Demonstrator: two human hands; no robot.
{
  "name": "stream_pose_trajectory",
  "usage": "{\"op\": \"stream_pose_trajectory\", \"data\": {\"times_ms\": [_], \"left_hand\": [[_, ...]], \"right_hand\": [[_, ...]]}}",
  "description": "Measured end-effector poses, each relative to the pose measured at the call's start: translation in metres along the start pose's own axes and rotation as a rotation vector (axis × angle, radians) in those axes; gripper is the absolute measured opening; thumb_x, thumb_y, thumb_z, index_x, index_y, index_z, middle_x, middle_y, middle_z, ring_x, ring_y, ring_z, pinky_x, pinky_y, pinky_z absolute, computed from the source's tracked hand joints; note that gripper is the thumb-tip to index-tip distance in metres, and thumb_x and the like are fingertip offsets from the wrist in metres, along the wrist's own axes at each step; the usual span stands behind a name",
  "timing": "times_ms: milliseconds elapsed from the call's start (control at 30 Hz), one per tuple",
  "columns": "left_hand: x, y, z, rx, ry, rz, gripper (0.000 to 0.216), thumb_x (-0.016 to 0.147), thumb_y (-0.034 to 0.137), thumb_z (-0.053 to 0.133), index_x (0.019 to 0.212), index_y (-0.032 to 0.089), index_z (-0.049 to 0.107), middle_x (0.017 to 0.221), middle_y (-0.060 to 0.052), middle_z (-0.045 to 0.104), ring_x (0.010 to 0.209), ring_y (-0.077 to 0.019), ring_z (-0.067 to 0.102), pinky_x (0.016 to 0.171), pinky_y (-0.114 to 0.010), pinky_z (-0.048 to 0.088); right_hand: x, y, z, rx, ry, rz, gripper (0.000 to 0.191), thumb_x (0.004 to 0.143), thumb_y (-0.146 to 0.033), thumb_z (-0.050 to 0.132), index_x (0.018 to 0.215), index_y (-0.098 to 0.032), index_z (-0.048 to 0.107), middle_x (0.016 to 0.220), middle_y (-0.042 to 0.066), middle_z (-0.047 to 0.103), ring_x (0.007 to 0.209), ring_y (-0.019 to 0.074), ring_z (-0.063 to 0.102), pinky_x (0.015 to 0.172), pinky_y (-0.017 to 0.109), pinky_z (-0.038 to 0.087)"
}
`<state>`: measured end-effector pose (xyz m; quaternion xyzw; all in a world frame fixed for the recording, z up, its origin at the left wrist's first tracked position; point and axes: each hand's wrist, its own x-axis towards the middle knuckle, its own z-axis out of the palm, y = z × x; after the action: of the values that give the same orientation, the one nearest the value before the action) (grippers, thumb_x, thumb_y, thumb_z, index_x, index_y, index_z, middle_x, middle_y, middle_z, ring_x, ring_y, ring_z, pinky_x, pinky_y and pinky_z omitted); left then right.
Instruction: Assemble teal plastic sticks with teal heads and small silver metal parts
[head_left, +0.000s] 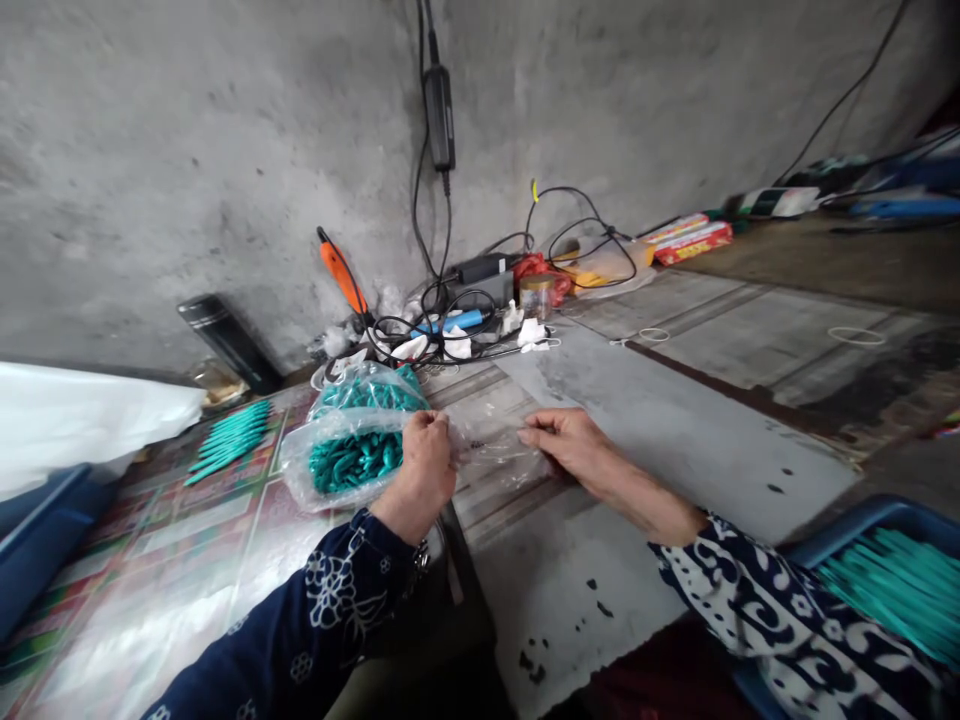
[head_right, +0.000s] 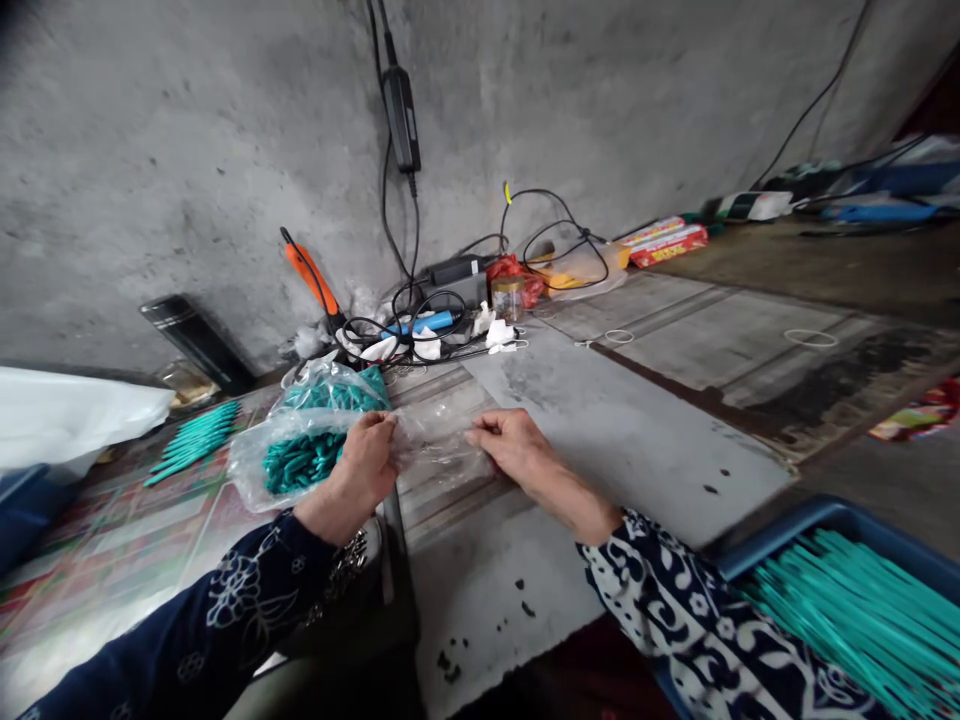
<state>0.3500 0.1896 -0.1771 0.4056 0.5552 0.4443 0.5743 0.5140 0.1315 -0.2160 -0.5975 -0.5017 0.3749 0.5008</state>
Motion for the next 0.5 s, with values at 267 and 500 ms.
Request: {"op": "stream_pose_trajectory", "data": {"times_ms": [267,500], "left_hand": [[0.0,-0.011,-0.012,0.279,-0.123,0.118,0.015,0.096,0.024,0.057,0.086,0.013,0.058,0.061,0.008,0.047,0.043,-0.0042,0.039,0.04,-0.016,0.035],[-0.027,0.001,-0.035,0.574,-0.162,0.536,0.025,0.074,0.0,0.057,0.092,0.016,0.061,0.078,-0.001,0.06,0.073,-0.0164,0.058,0.072,-0.031,0.049]], "right_hand": [[-0.001,-0.006,-0.001,0.311,-0.081,0.165,0.03,0.06,-0.041,0.072,0.074,-0.016,0.061,0.066,0.001,0.059,0.05,0.0118,0.052,0.045,0.025,0.049],[-0.013,0.0,-0.009,0.192,-0.102,0.127,0.039,0.059,-0.034,0.079,0.091,-0.015,0.066,0.065,-0.001,0.063,0.049,0.0106,0.05,0.043,0.02,0.041]]}}
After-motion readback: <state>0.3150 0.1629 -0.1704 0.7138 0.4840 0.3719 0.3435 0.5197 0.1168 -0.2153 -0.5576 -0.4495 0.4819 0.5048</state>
